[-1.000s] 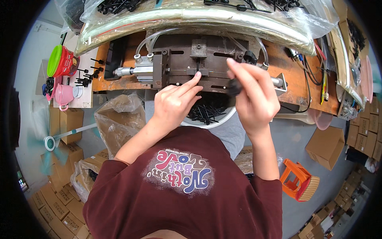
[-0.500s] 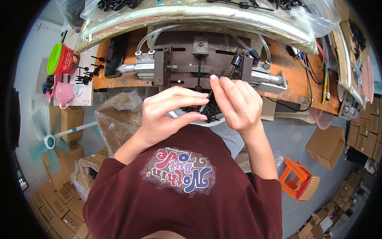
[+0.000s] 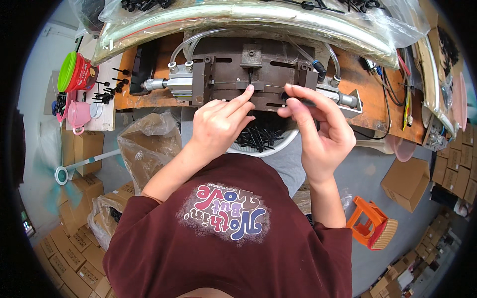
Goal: Manually assemble small plastic black parts using a tabletop pneumatic press or fixture.
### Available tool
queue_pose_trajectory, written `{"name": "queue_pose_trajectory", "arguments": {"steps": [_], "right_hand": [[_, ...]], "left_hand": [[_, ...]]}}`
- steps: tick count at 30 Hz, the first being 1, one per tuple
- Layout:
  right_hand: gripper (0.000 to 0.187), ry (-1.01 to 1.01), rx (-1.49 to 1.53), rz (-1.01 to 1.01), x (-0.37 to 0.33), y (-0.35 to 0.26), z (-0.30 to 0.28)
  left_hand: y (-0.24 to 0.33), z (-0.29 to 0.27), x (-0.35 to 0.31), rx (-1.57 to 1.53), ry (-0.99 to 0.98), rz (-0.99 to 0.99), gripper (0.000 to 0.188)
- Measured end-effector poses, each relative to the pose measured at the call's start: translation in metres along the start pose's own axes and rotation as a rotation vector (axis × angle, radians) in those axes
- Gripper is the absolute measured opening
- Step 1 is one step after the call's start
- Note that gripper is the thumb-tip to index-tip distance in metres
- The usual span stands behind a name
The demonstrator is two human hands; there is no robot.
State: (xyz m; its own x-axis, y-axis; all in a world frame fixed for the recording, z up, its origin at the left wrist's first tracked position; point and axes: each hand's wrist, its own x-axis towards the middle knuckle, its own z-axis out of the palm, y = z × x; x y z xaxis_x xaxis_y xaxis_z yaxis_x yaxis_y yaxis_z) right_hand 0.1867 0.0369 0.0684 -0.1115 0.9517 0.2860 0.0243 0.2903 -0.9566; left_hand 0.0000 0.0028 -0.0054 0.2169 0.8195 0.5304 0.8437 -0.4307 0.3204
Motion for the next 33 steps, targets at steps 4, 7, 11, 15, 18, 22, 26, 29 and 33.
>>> {"name": "queue_pose_trajectory", "arguments": {"steps": [4, 7, 11, 15, 18, 22, 26, 29, 33], "right_hand": [[0.018, -0.044, 0.100, 0.148, 0.003, 0.005, -0.009], [0.014, -0.046, 0.317, 0.342, 0.008, 0.013, -0.009], [0.015, -0.191, 0.498, 0.562, 0.013, 0.019, -0.003], [0.022, -0.307, 0.269, 0.409, 0.041, 0.016, 0.007], [0.025, -0.099, -0.255, -0.029, 0.085, 0.014, 0.005], [0.047, 0.018, -0.909, -0.399, 0.155, 0.017, -0.015], [0.039, -0.058, -1.055, -0.412, 0.191, 0.006, 0.008], [0.039, -0.051, -1.242, -0.486, 0.203, 0.020, 0.014], [0.042, -0.194, -1.462, -0.373, 0.232, 0.030, -0.004]], "left_hand": [[0.000, -0.003, 0.001, 0.006, -0.031, -0.014, 0.026], [0.002, -0.009, 0.003, -0.150, -0.049, -0.061, 0.033], [0.021, -0.036, 0.017, -0.623, 0.079, -0.113, 0.038], [0.021, -0.051, 0.017, -0.612, 0.126, -0.126, 0.031], [0.014, -0.046, 0.008, -0.450, 0.088, -0.161, 0.024], [0.006, -0.024, -0.003, -0.214, 0.069, -0.106, 0.027], [0.003, 0.002, -0.010, -0.089, 0.058, -0.040, 0.026], [0.002, 0.005, -0.003, 0.001, 0.029, -0.033, 0.027], [0.000, 0.002, 0.000, -0.008, -0.009, -0.023, 0.028]]}}
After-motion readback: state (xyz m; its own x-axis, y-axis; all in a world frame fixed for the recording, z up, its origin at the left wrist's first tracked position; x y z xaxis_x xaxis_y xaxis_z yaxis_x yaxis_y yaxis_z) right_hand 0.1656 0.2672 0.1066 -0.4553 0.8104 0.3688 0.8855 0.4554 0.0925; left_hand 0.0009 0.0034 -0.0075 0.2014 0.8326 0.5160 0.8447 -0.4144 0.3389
